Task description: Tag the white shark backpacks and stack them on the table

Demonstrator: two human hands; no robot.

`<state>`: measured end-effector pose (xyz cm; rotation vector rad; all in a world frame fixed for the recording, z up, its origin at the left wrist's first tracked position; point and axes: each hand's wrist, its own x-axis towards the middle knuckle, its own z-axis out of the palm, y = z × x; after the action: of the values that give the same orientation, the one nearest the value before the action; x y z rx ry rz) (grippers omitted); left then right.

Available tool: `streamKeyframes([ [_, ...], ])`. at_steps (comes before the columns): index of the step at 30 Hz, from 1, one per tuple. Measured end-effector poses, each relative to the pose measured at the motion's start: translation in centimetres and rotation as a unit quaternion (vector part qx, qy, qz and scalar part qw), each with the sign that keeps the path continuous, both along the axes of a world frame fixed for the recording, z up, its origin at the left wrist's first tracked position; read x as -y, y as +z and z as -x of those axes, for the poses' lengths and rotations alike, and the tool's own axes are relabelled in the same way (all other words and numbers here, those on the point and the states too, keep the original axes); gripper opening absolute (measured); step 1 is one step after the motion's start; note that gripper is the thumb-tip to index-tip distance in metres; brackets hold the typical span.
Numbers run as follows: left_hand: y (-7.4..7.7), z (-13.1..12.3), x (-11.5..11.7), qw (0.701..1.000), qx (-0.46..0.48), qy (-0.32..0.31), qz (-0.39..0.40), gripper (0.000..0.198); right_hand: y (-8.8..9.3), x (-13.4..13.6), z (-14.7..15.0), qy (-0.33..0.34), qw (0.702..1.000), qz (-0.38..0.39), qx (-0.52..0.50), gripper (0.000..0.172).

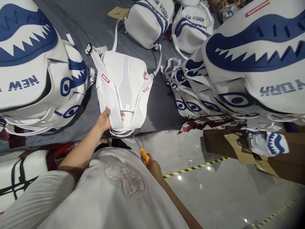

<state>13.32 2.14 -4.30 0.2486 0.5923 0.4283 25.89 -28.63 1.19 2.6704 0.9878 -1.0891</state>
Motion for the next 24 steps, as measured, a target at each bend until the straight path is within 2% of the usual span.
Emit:
streamKeyframes([
  [4, 1.0, -0.1, 0.3, 1.000, -0.015, -0.007, -0.007, 0.062, -0.3, -2.5, 1.5, 0.091, 0.996, 0.011, 0.023, 0.024],
  [7, 1.6, -0.1, 0.7, 0.998, -0.059, -0.001, -0.018, 0.052, 0.2, -4.5, 1.9, 0.136, 0.990, 0.015, 0.031, 0.023],
  [11, 2.0, -0.1, 1.8, 0.988, -0.117, 0.038, -0.088, 0.053, 1.2, -6.8, 2.5, 0.184, 0.983, 0.009, 0.019, 0.027],
  [14, 2.1, 0.5, 2.3, 0.979, -0.142, 0.027, -0.140, 0.061, 1.6, -8.0, 2.4, 0.194, 0.980, 0.025, 0.035, 0.027],
  [16, 2.3, 1.4, 2.8, 0.957, -0.217, 0.017, -0.193, 0.063, 1.7, -8.1, 1.9, 0.174, 0.982, 0.048, 0.057, 0.027],
  [17, 2.4, 2.1, 3.1, 0.928, -0.281, 0.029, -0.243, 0.063, 1.7, -8.0, 1.5, 0.160, 0.983, 0.062, 0.071, 0.027],
  [18, 2.5, 2.7, 3.5, 0.882, -0.350, 0.048, -0.311, 0.065, 1.7, -7.7, 1.2, 0.148, 0.983, 0.073, 0.084, 0.027],
  [20, 2.5, 3.5, 4.8, 0.749, -0.441, 0.068, -0.489, 0.070, 1.6, -7.3, 0.6, 0.135, 0.983, 0.086, 0.089, 0.028],
  [21, 2.4, 3.4, 5.5, 0.677, -0.445, 0.043, -0.585, 0.072, 1.5, -7.1, 0.4, 0.137, 0.984, 0.084, 0.078, 0.029],
  [22, 2.1, 3.1, 6.3, 0.609, -0.422, -0.007, -0.672, 0.072, 1.4, -7.0, 0.3, 0.141, 0.985, 0.076, 0.062, 0.029],
  [24, 1.1, 1.4, 7.4, 0.490, -0.357, -0.143, -0.782, 0.074, 1.0, -6.6, 0.0, 0.142, 0.988, 0.054, 0.037, 0.029],
])
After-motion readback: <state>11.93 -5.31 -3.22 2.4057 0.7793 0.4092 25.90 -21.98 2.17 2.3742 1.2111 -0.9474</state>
